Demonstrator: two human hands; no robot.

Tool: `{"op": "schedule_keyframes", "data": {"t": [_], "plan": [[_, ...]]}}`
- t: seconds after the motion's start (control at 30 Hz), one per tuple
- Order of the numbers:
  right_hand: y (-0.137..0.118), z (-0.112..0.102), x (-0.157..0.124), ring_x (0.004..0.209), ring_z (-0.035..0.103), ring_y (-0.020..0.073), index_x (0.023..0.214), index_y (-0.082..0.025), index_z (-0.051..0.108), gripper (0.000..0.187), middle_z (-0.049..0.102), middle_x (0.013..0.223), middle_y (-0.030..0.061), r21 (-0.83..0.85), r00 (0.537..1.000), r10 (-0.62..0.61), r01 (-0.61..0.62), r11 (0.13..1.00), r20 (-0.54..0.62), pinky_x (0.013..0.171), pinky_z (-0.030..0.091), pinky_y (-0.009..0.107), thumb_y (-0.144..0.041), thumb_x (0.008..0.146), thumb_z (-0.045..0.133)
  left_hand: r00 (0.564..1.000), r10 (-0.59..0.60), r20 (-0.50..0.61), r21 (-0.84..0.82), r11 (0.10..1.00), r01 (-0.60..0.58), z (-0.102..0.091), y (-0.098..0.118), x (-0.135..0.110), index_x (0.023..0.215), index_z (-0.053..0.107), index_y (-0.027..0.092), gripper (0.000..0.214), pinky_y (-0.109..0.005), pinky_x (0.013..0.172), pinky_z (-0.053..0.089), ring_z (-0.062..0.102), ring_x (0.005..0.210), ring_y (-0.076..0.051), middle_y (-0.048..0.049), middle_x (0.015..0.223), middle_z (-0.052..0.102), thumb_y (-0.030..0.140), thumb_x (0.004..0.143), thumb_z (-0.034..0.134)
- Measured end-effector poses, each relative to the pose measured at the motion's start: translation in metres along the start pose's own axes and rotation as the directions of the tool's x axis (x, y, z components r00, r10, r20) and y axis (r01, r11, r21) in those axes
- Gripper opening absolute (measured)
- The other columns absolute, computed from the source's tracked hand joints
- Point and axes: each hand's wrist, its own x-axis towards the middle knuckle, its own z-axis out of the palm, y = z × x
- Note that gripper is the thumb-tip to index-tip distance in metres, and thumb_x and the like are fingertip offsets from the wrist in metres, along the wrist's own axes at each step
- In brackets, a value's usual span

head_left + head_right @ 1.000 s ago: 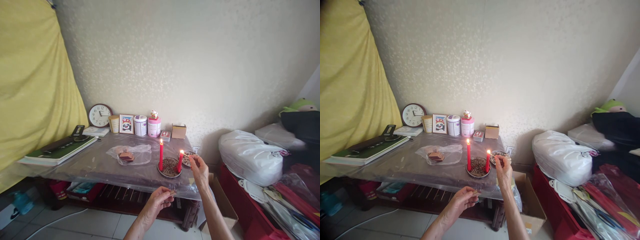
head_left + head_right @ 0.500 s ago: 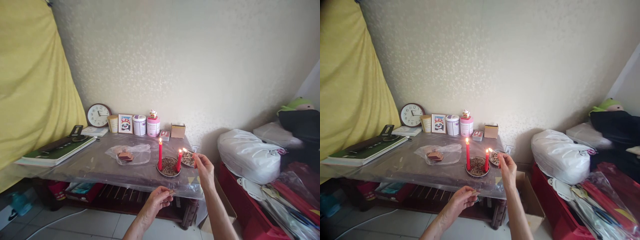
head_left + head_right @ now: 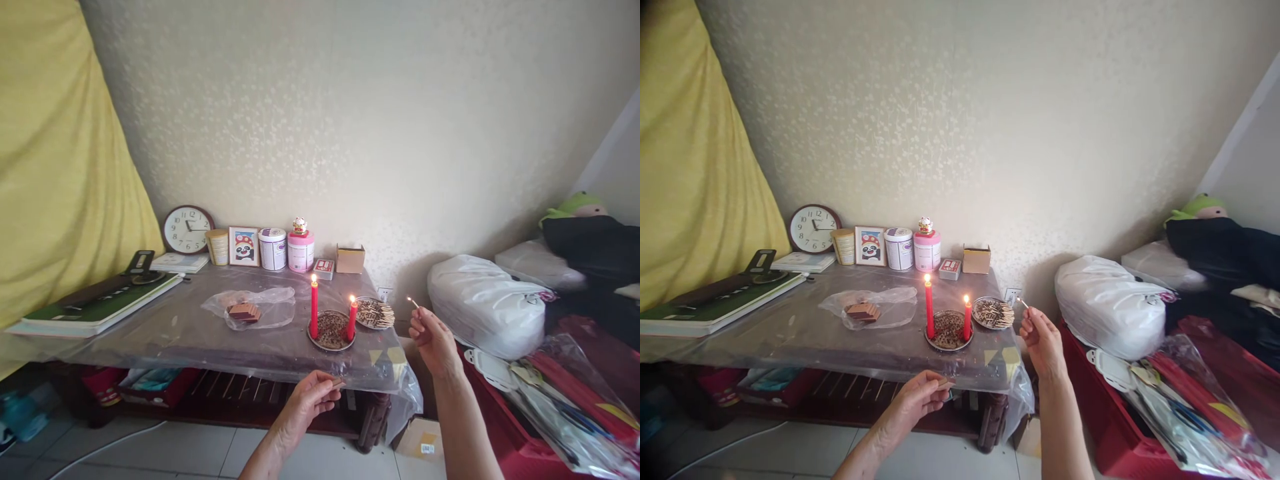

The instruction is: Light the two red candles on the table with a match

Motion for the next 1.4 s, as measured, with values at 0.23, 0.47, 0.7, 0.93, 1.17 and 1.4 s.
{"op": "schedule_keyframes", "data": {"t": [0.23, 0.47, 0.7, 0.93, 1.17, 1.4], "plan": [[0.009, -0.003, 0.001, 0.048, 0.047, 0.0109, 0.068, -0.018, 0.066, 0.032, 0.061, 0.06, 0.0005, -0.047, 0.999, 0.038, -0.04, 0.998, -0.035, 0.045, 0.038, 0.023, -0.048, 0.058, 0.071, 1.0, -0.016, -0.002, 0.017, 1.0, 0.016, 0.001, 0.0, -0.002, 0.088, 0.057, 0.016, 0.02, -0.031, 0.083, 0.041, 0.06, 0.092, -0.018, -0.0108, 0.105, 0.066, 0.034, 0.078, 0.059], [0.009, -0.006, 0.002, 0.046, 0.046, 0.0098, 0.067, -0.017, 0.066, 0.031, 0.06, 0.059, 0.0001, -0.05, 0.998, 0.036, -0.038, 0.998, -0.044, 0.044, 0.037, 0.023, -0.045, 0.056, 0.074, 1.0, -0.022, -0.005, 0.009, 1.0, 0.022, 0.001, 0.001, -0.002, 0.086, 0.058, 0.017, 0.021, -0.032, 0.083, 0.041, 0.06, 0.092, -0.02, -0.0099, 0.102, 0.067, 0.035, 0.076, 0.061], [0.013, -0.007, 0.001, 0.048, 0.047, 0.0108, 0.065, -0.018, 0.064, 0.031, 0.059, 0.057, -0.0013, -0.063, 0.998, 0.049, -0.051, 0.997, -0.04, 0.047, 0.038, 0.023, -0.045, 0.055, 0.074, 0.999, -0.033, -0.011, 0.018, 0.999, 0.033, 0.004, 0.004, -0.003, 0.085, 0.058, 0.017, 0.022, -0.033, 0.085, 0.041, 0.06, 0.094, -0.02, -0.0097, 0.103, 0.067, 0.037, 0.075, 0.062], [0.013, 0.002, -0.002, 0.05, 0.047, 0.0099, 0.068, -0.016, 0.066, 0.035, 0.059, 0.06, -0.0016, -0.063, 0.996, 0.066, -0.069, 0.996, -0.061, 0.05, 0.04, 0.023, -0.048, 0.056, 0.073, 1.0, -0.029, -0.013, 0.012, 1.0, 0.029, 0.003, 0.002, -0.002, 0.085, 0.058, 0.017, 0.022, -0.033, 0.084, 0.041, 0.061, 0.094, -0.02, -0.01, 0.103, 0.067, 0.036, 0.075, 0.062], [0.018, 0.004, -0.002, 0.049, 0.049, 0.0103, 0.067, -0.015, 0.068, 0.032, 0.062, 0.059, 0.0, -0.054, 0.991, 0.089, -0.095, 0.994, -0.1, 0.049, 0.042, 0.024, -0.043, 0.054, 0.074, 0.999, -0.035, -0.012, 0.018, 0.999, 0.035, 0.003, 0.004, -0.004, 0.086, 0.058, 0.018, 0.023, -0.033, 0.085, 0.041, 0.061, 0.094, -0.02, -0.01, 0.104, 0.067, 0.037, 0.075, 0.062], [0.023, 0.004, -0.002, 0.048, 0.05, 0.0096, 0.068, -0.015, 0.068, 0.029, 0.062, 0.057, -0.0011, 0.018, 0.983, 0.136, -0.135, 0.991, -0.121, 0.046, 0.043, 0.022, -0.038, 0.052, 0.076, 0.999, -0.047, -0.024, 0.022, 0.999, 0.047, 0.005, 0.005, -0.004, 0.084, 0.058, 0.018, 0.023, -0.034, 0.086, 0.041, 0.061, 0.094, -0.02, -0.0097, 0.104, 0.067, 0.037, 0.074, 0.063]]}}
